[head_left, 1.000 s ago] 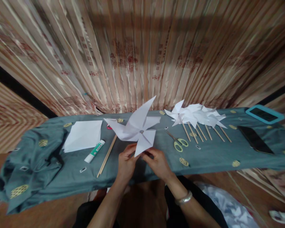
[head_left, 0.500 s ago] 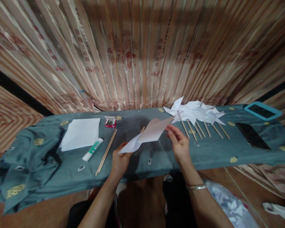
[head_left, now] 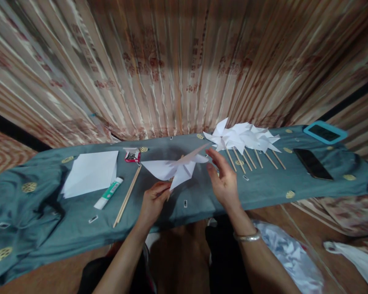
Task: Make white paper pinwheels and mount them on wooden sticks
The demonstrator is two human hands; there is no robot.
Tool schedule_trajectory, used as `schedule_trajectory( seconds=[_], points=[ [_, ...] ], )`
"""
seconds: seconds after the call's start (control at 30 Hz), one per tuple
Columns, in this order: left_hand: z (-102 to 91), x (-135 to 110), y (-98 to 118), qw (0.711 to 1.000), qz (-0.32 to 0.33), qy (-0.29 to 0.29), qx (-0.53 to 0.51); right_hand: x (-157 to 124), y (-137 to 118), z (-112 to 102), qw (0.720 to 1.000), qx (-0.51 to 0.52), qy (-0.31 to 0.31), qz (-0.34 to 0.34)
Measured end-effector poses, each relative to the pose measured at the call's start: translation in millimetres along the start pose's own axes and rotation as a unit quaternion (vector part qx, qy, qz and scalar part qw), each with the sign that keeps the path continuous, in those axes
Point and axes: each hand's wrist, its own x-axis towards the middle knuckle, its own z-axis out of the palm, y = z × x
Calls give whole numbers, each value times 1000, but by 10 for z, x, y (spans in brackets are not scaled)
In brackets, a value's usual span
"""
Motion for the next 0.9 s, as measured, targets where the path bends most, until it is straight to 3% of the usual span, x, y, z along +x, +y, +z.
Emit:
schedule_trajectory(
  seconds=[0.3, 0.63, 0.77, 0.9],
  points=[
    [33, 12, -64, 999, -6, -31, 13, 48, 115, 2, 998, 37, 25, 53],
    [17, 13, -78, 1000, -2, 1, 7, 0, 143, 143, 986, 90, 7, 141],
    [-3, 20, -76, 1000, 0, 8, -6, -52, 50, 195, 964, 165, -82, 194],
    [-45, 39, -106, 999, 33, -11, 2, -120, -46, 209, 919, 198, -250, 231]
  ],
)
